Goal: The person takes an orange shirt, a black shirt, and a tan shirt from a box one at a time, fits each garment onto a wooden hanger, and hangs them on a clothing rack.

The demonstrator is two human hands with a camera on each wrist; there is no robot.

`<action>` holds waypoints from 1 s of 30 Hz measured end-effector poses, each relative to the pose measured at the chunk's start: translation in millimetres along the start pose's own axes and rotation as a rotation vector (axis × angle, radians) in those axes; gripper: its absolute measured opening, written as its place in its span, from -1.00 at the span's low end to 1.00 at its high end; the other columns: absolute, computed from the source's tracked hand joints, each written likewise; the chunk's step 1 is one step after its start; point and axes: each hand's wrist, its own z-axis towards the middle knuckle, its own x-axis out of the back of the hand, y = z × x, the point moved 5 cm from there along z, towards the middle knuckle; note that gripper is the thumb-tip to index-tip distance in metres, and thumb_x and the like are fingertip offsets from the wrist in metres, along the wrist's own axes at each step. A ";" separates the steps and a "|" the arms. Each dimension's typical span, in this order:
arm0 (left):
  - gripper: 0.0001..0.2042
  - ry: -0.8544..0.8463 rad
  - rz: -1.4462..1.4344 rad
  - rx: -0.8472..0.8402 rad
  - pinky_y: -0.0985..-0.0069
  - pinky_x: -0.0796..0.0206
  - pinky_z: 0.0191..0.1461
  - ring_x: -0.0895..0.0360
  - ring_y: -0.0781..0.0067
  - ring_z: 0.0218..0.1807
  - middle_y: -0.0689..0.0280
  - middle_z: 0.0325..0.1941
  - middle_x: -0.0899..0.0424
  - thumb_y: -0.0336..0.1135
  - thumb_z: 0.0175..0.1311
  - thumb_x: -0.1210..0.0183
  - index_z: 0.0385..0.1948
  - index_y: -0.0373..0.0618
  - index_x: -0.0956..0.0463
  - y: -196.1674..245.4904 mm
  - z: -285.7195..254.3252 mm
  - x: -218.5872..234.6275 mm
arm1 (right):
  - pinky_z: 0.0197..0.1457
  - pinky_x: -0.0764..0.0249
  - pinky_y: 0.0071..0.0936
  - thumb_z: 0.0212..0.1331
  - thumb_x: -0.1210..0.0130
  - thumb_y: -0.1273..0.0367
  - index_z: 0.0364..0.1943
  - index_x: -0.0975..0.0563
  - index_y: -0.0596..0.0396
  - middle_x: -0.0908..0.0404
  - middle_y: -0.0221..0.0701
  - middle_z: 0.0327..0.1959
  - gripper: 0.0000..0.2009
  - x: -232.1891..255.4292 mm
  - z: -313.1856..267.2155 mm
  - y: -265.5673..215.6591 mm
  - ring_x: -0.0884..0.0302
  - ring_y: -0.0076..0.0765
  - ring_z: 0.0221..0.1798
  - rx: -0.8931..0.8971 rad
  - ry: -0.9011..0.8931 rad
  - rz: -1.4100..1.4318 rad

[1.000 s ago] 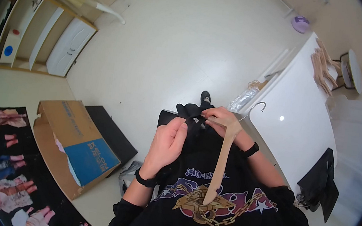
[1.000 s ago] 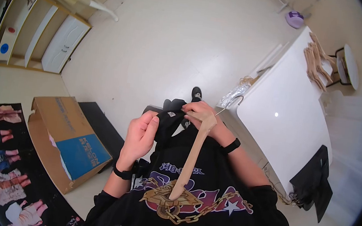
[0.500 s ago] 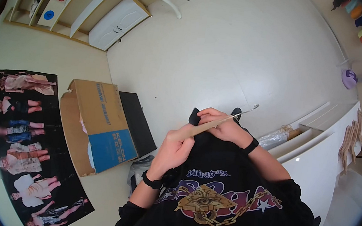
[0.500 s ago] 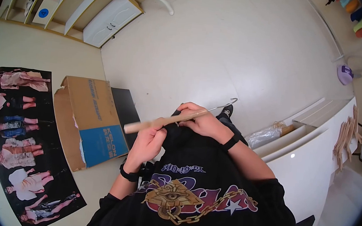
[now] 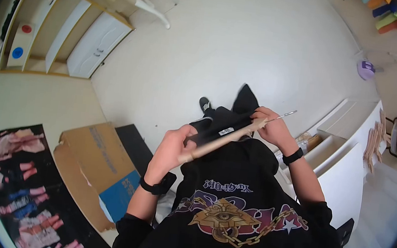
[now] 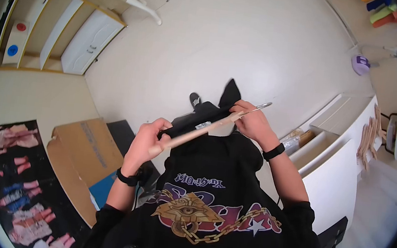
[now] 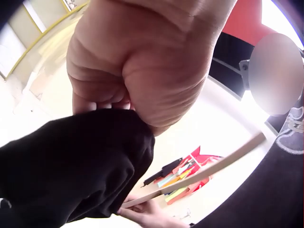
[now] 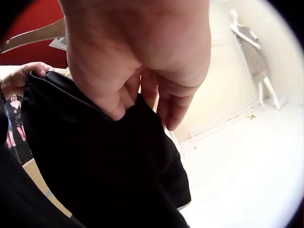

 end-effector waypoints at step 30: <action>-0.94 0.103 0.135 -0.196 0.61 -0.46 -0.34 -0.65 0.65 -0.44 0.30 -0.46 -0.72 -0.53 0.19 -0.27 -0.36 -0.32 -0.66 101.9 322.6 256.0 | 0.15 -0.57 -0.14 0.40 -0.25 0.42 -0.10 -0.65 0.17 -0.65 -0.22 -0.16 -0.88 63.6 276.7 34.8 -0.60 0.05 0.04 -0.087 0.161 0.320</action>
